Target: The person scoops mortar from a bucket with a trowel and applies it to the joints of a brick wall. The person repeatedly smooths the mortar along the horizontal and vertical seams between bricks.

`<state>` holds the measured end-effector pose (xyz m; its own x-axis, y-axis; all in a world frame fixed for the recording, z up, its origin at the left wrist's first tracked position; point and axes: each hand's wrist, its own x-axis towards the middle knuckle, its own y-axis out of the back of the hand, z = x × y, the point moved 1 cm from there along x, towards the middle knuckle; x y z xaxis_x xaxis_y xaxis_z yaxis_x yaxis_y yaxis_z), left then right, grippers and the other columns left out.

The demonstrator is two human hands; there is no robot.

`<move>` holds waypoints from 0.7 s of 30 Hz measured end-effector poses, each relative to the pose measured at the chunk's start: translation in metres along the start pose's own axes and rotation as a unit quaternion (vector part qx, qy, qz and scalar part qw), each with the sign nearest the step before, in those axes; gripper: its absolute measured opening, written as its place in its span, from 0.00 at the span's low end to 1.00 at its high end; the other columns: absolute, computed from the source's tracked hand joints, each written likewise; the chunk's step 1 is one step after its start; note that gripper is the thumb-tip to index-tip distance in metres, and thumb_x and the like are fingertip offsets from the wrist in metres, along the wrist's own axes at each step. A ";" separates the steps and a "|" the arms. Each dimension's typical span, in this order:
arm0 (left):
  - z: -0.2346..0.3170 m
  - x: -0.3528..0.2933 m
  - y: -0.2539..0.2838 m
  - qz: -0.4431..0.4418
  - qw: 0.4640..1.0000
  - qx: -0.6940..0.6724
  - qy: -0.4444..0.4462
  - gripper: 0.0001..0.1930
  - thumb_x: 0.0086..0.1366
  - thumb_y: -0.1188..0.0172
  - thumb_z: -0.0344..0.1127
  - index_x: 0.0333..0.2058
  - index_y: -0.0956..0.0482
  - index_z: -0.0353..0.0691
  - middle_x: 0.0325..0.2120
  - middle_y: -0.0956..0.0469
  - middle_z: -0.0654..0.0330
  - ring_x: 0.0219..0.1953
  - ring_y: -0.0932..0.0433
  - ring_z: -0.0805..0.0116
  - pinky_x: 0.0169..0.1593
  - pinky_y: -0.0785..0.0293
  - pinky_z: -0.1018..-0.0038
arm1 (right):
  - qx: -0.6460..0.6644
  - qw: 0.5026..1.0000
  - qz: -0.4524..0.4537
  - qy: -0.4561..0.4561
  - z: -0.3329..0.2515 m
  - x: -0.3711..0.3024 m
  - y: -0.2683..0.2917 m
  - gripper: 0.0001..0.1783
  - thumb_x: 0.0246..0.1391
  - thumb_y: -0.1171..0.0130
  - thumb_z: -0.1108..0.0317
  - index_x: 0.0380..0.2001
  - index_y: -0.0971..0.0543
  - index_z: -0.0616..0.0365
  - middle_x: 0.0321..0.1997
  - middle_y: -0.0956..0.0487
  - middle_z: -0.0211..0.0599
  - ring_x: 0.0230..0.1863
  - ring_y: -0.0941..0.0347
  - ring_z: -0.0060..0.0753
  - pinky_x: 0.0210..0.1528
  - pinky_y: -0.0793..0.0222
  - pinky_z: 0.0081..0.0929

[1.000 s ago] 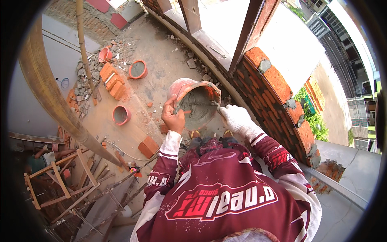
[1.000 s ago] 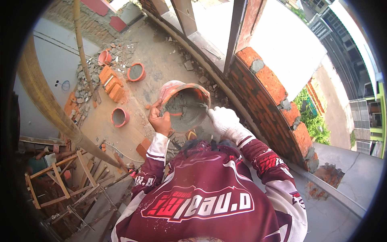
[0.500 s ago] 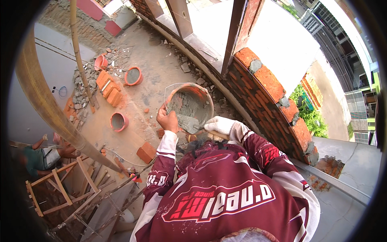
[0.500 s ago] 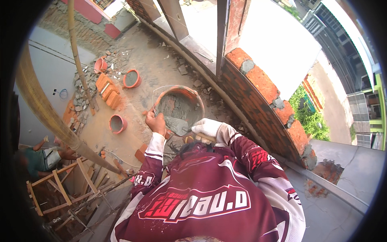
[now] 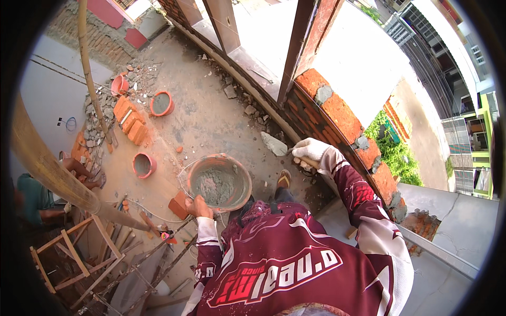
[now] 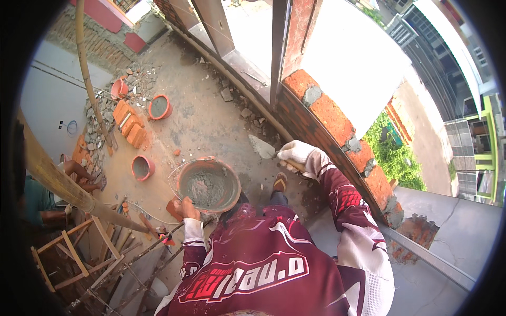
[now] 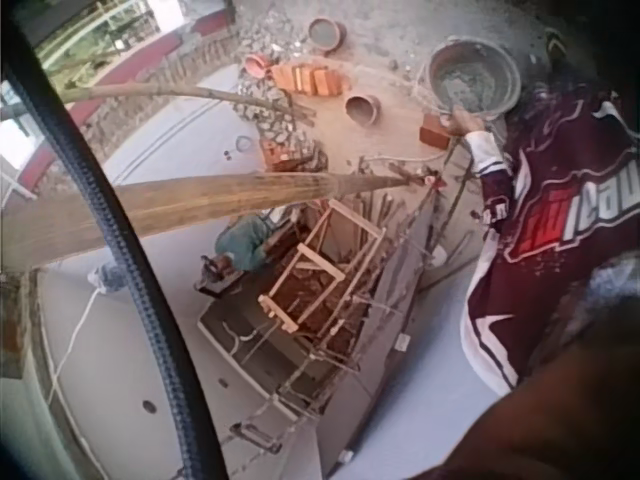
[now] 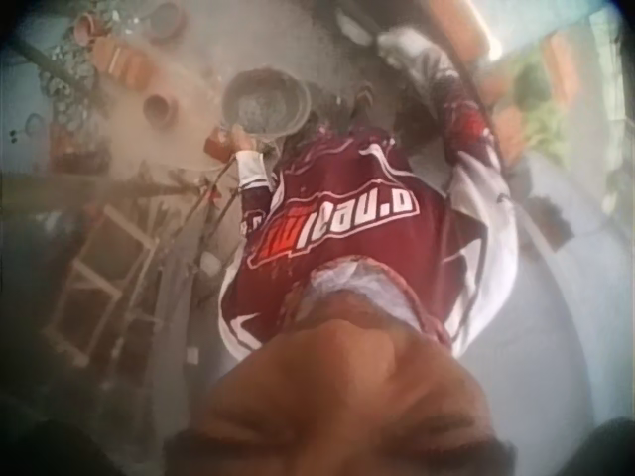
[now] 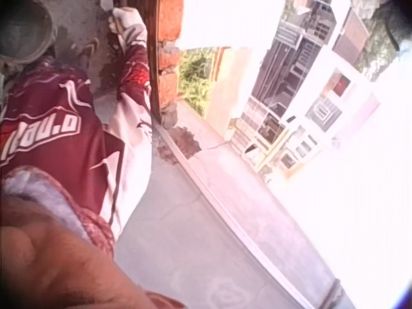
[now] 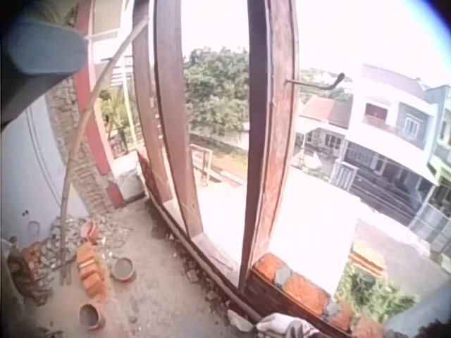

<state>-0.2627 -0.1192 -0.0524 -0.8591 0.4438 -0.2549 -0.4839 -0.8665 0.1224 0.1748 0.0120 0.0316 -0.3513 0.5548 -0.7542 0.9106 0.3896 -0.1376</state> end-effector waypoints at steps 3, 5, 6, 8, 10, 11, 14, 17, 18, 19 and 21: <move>0.023 -0.007 0.020 0.019 0.996 0.085 -0.020 0.17 0.45 0.47 0.18 0.23 0.46 0.43 0.24 0.40 0.67 0.25 0.40 0.73 0.31 0.36 0.72 | 0.187 0.966 0.158 0.088 0.022 0.047 0.061 0.09 0.63 0.41 0.65 0.39 0.23 0.62 0.28 0.21 0.36 0.19 0.29 0.24 0.21 0.30 0.26; 0.030 -0.006 0.039 0.046 0.997 0.066 0.020 0.14 0.45 0.48 0.18 0.25 0.44 0.41 0.26 0.35 0.65 0.27 0.35 0.71 0.35 0.31 0.70 | 0.248 0.935 0.217 0.131 0.028 0.039 0.069 0.09 0.64 0.43 0.65 0.40 0.24 0.60 0.28 0.23 0.35 0.18 0.31 0.25 0.21 0.31 0.26; 0.033 -0.004 0.049 0.060 0.996 0.054 0.038 0.13 0.45 0.48 0.18 0.25 0.43 0.40 0.27 0.33 0.63 0.28 0.33 0.70 0.37 0.28 0.69 | 0.225 0.943 0.217 0.111 0.031 0.029 0.064 0.10 0.65 0.43 0.65 0.41 0.23 0.61 0.28 0.22 0.36 0.19 0.30 0.26 0.21 0.30 0.27; 0.024 0.003 0.064 0.069 0.996 0.045 0.031 0.11 0.44 0.49 0.19 0.28 0.38 0.35 0.32 0.27 0.57 0.32 0.28 0.65 0.42 0.25 0.65 | 0.178 0.953 0.232 0.081 0.042 0.010 0.053 0.13 0.64 0.42 0.64 0.43 0.22 0.63 0.28 0.21 0.38 0.20 0.28 0.28 0.22 0.30 0.28; 0.019 0.007 0.073 0.091 0.993 0.054 0.046 0.11 0.44 0.48 0.20 0.29 0.36 0.33 0.33 0.27 0.56 0.33 0.27 0.64 0.42 0.25 0.64 | 0.071 0.971 0.222 0.044 0.057 0.013 0.048 0.17 0.63 0.42 0.62 0.44 0.19 0.66 0.30 0.19 0.39 0.22 0.25 0.29 0.24 0.29 0.32; 0.023 0.006 0.069 0.092 0.993 0.037 0.056 0.12 0.43 0.48 0.20 0.31 0.34 0.30 0.33 0.26 0.55 0.32 0.28 0.63 0.42 0.25 0.64 | 0.000 0.967 0.253 0.030 0.059 0.020 0.042 0.18 0.60 0.42 0.61 0.43 0.18 0.67 0.30 0.18 0.42 0.25 0.22 0.35 0.28 0.27 0.35; 0.028 0.011 0.063 0.075 0.995 0.060 0.038 0.12 0.44 0.48 0.20 0.31 0.33 0.30 0.33 0.26 0.55 0.32 0.27 0.63 0.42 0.24 0.64 | -0.326 0.879 0.347 0.034 0.081 0.081 0.050 0.21 0.53 0.44 0.61 0.44 0.18 0.66 0.43 0.16 0.58 0.53 0.20 0.56 0.58 0.27 0.45; 0.043 0.001 0.055 0.079 0.993 0.090 0.003 0.11 0.44 0.46 0.22 0.25 0.38 0.37 0.27 0.33 0.62 0.27 0.36 0.68 0.34 0.34 0.69 | -0.321 0.862 0.388 0.050 0.084 0.120 0.039 0.21 0.54 0.41 0.64 0.50 0.26 0.60 0.50 0.20 0.61 0.51 0.21 0.61 0.56 0.26 0.48; 0.047 0.001 0.056 0.068 0.994 0.086 0.014 0.11 0.44 0.47 0.21 0.28 0.36 0.35 0.29 0.31 0.60 0.29 0.33 0.66 0.37 0.31 0.68 | -0.321 0.851 0.413 0.048 0.081 0.125 0.036 0.20 0.55 0.41 0.65 0.50 0.26 0.59 0.51 0.21 0.61 0.51 0.21 0.62 0.55 0.25 0.49; 0.050 0.001 0.059 0.055 0.995 0.083 0.026 0.12 0.44 0.47 0.21 0.31 0.34 0.33 0.31 0.29 0.58 0.32 0.30 0.64 0.41 0.28 0.66 | -0.320 0.839 0.438 0.046 0.077 0.132 0.032 0.19 0.55 0.41 0.66 0.50 0.27 0.57 0.51 0.22 0.60 0.51 0.21 0.62 0.55 0.24 0.49; 0.051 0.006 0.065 0.033 0.996 0.077 0.028 0.15 0.44 0.48 0.20 0.34 0.33 0.32 0.34 0.27 0.58 0.35 0.27 0.63 0.44 0.27 0.66 | -0.316 0.815 0.484 0.040 0.070 0.143 0.032 0.16 0.57 0.42 0.68 0.49 0.27 0.54 0.50 0.24 0.56 0.50 0.21 0.61 0.51 0.23 0.50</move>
<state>-0.3080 -0.1607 0.0032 -0.8813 0.3704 -0.2933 -0.4506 -0.8457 0.2859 0.1687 0.0521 -0.1260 0.4299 0.8627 -0.2661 0.4851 0.0279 0.8740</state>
